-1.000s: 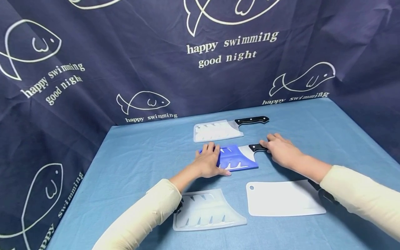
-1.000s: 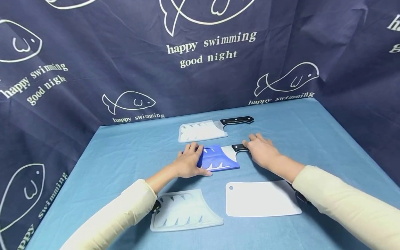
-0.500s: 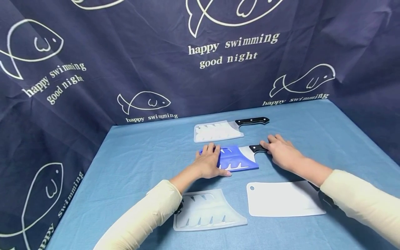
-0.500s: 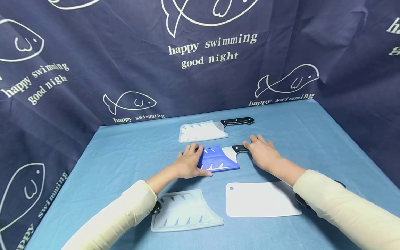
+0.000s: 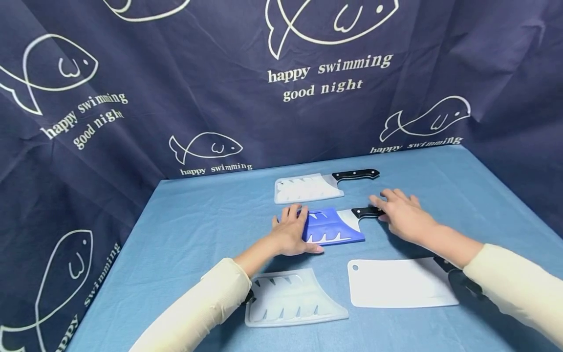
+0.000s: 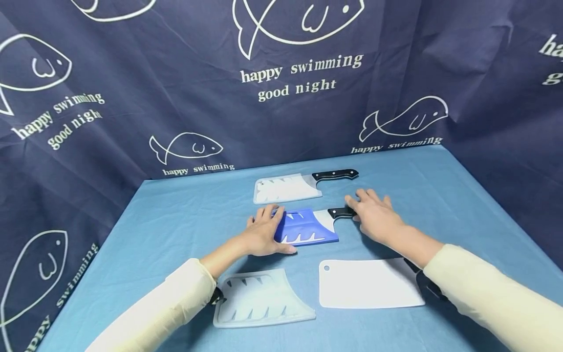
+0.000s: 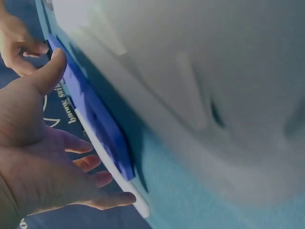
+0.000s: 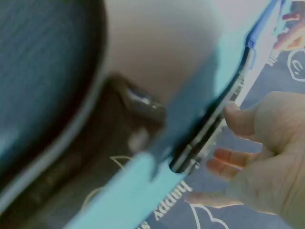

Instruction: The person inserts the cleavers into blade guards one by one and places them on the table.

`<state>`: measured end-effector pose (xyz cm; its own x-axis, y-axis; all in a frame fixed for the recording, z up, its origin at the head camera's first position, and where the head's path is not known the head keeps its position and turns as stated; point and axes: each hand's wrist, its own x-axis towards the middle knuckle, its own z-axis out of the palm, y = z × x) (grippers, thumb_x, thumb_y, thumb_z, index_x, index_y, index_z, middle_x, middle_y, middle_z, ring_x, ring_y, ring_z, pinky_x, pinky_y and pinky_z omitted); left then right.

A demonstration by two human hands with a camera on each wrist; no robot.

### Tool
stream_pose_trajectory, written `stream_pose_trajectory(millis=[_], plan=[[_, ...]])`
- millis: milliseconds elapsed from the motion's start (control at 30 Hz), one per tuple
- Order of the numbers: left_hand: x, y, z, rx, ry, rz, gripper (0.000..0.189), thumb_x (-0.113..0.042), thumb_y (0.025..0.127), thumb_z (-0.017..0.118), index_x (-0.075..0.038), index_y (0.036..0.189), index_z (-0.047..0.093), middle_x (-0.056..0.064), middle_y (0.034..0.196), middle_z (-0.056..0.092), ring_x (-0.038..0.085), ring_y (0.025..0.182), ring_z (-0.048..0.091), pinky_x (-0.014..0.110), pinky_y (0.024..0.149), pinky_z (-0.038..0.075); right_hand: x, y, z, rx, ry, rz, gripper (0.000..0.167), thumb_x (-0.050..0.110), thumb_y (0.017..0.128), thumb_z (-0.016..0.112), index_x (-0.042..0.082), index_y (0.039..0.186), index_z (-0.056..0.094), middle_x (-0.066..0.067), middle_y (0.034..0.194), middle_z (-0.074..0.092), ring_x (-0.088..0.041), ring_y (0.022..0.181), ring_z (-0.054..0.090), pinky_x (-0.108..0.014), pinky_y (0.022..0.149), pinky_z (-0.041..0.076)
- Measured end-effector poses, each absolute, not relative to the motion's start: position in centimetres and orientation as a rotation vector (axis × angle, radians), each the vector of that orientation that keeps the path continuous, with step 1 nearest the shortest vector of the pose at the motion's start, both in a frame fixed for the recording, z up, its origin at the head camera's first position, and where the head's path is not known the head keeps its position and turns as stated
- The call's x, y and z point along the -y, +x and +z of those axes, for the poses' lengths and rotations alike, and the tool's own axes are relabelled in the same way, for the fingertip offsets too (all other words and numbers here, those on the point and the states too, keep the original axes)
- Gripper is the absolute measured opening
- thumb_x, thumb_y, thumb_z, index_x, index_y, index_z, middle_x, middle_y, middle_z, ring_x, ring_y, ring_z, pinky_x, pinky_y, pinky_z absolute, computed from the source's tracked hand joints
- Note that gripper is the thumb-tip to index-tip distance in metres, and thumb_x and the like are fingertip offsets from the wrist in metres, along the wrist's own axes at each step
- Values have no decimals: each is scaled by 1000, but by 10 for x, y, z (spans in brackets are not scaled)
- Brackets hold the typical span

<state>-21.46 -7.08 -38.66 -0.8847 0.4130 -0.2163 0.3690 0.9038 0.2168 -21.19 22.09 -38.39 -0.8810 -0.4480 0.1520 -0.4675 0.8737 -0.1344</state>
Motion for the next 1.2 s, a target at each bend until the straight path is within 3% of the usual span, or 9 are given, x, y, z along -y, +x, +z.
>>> stream_pose_trajectory(millis=[133, 567, 933, 1200], plan=[[79, -211, -378, -2819, 608, 287, 107, -62, 75, 71, -11, 154, 19, 11, 156, 16, 32, 142, 14, 64, 107, 18, -226, -206, -369, 2928, 690, 282, 51, 5, 88, 65, 4, 137, 52, -26, 132, 47, -43, 121, 41, -71, 90, 30], [111, -197, -374, -2821, 693, 348, 102, -57, 77, 72, -7, 152, 24, 15, 153, 20, 34, 140, 18, 63, 105, 18, -255, -182, -354, 2887, 703, 224, 49, 5, 83, 71, 2, 130, 58, -25, 128, 50, -41, 119, 42, -67, 87, 31], [135, -175, -374, -2790, 770, 417, 93, -54, 79, 72, -10, 150, 32, 13, 153, 25, 31, 139, 23, 61, 104, 21, -277, -168, -367, 2820, 786, 154, 51, 6, 76, 77, 5, 125, 64, -18, 117, 57, -34, 106, 51, -58, 75, 38], [144, -149, -369, -2715, 785, 420, 98, -52, 73, 78, -13, 150, 32, 11, 152, 26, 30, 137, 26, 64, 100, 25, -292, -154, -371, 2877, 822, 115, 49, 10, 72, 82, 8, 119, 68, -7, 103, 57, -25, 92, 54, -40, 59, 39]])
